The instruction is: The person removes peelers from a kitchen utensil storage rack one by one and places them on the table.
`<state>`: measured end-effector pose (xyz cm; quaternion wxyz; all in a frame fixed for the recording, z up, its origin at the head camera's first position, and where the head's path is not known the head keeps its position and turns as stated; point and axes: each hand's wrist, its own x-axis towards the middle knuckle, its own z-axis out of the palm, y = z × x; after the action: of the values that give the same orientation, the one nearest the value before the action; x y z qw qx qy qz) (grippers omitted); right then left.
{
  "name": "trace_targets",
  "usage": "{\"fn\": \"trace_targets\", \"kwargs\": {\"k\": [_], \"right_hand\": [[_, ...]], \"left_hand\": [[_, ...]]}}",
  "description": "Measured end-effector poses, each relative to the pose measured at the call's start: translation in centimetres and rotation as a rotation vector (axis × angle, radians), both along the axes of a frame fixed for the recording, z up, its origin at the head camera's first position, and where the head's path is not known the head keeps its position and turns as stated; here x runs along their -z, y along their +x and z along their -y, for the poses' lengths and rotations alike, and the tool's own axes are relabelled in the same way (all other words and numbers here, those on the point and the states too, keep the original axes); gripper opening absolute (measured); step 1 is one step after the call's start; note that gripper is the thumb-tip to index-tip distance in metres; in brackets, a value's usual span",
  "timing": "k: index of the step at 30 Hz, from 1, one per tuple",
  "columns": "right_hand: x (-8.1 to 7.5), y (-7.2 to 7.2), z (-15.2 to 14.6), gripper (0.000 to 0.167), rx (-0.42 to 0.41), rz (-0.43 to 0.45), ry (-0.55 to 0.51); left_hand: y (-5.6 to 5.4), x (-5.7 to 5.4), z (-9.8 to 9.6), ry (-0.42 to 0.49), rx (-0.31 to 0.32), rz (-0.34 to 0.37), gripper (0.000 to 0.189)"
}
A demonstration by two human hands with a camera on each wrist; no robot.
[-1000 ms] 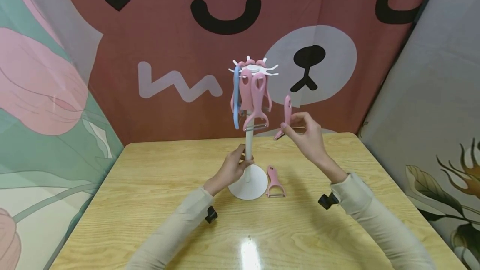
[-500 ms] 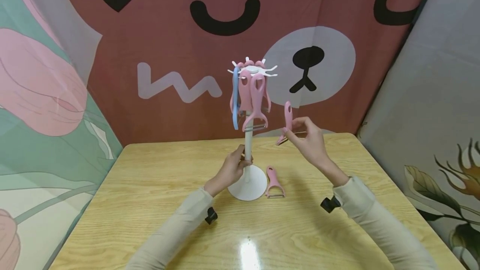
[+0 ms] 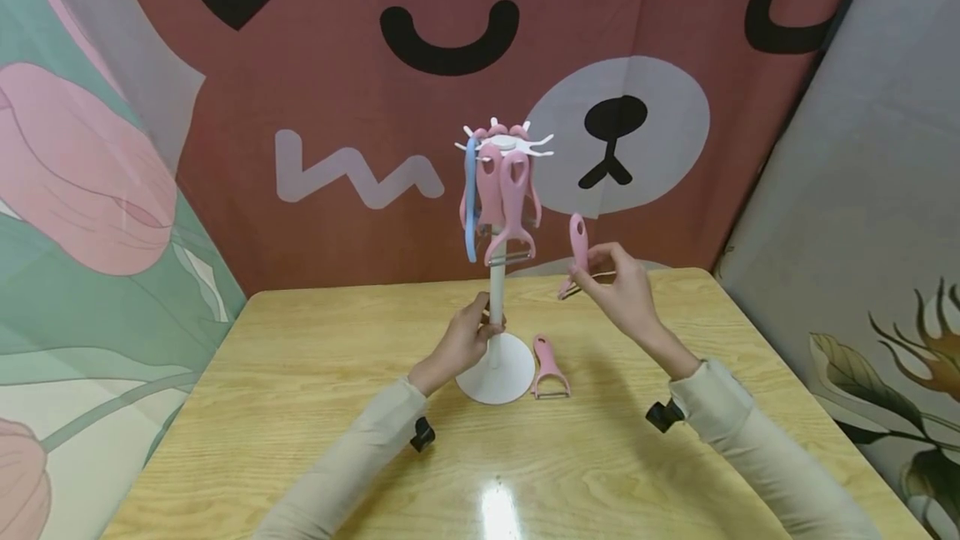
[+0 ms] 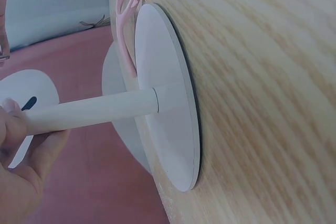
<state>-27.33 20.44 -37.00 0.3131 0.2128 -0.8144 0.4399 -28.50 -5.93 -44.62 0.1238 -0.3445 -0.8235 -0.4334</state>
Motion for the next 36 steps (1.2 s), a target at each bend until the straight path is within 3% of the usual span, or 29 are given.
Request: {"fn": "trace_targets", "kwargs": {"k": [24,36], "right_hand": [[0.6,0.3,-0.7,0.024,0.011,0.068,0.089],[1.7,0.6,-1.5,0.022,0.028,0.151,0.116]], "left_hand": [[0.0,-0.3,-0.1,-0.035,-0.018,0.014,0.023],[0.1,0.0,0.0,-0.032,-0.008,0.006,0.022]]}}
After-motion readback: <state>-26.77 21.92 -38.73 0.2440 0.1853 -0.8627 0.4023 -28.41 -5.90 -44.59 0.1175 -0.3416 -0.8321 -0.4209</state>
